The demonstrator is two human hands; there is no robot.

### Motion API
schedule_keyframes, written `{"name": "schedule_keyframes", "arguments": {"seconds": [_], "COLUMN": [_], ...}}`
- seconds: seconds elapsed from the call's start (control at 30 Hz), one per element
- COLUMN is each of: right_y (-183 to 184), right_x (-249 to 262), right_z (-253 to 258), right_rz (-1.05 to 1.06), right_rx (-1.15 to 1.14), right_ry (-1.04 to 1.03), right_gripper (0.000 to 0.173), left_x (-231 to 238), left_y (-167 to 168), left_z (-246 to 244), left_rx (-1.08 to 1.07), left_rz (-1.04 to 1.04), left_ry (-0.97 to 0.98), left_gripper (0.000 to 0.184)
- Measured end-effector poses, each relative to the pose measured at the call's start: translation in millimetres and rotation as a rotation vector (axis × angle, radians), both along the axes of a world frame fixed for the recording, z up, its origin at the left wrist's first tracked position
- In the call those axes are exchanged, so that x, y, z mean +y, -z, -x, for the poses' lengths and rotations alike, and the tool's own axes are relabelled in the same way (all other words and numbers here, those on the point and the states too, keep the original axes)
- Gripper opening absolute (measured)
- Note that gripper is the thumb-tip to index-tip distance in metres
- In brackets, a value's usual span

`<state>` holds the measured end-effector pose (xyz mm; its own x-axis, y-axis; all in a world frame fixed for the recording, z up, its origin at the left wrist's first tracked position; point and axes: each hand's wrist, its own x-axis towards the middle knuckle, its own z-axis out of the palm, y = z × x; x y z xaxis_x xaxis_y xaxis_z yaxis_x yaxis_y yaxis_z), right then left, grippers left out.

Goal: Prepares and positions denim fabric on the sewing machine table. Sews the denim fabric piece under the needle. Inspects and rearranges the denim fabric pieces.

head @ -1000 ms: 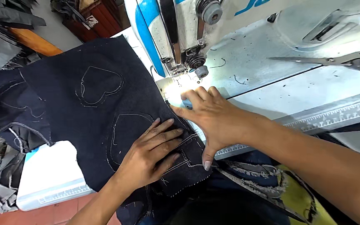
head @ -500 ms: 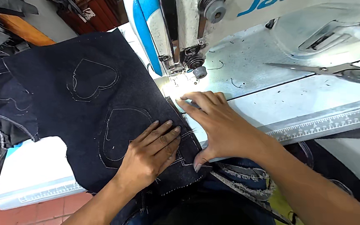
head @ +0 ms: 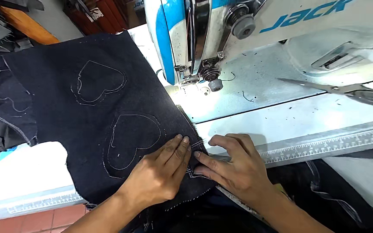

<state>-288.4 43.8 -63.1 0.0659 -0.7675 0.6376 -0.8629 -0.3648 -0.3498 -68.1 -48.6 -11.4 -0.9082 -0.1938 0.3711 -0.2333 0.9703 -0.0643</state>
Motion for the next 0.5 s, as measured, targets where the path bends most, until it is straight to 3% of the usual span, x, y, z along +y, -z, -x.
{"name": "schedule_keyframes", "arguments": {"seconds": [0.17,0.33,0.5], "right_y": [-1,-7,-13], "right_x": [-1,-2,0], "right_z": [-1,1,7], "right_rz": [-0.018,-0.091,-0.156], "right_rx": [0.046,0.072,0.073], "right_ry": [-0.042,-0.069,-0.087], "right_gripper": [0.029,0.033,0.034], "left_x": [-6,-43,-78], "left_y": [2,9,8], "left_z": [-1,-12,6], "left_rx": [0.043,0.112,0.053], "left_rz": [-0.126,-0.398,-0.505], "left_ry": [0.007,-0.304,-0.277], "left_gripper": [0.024,0.043,0.052]}}
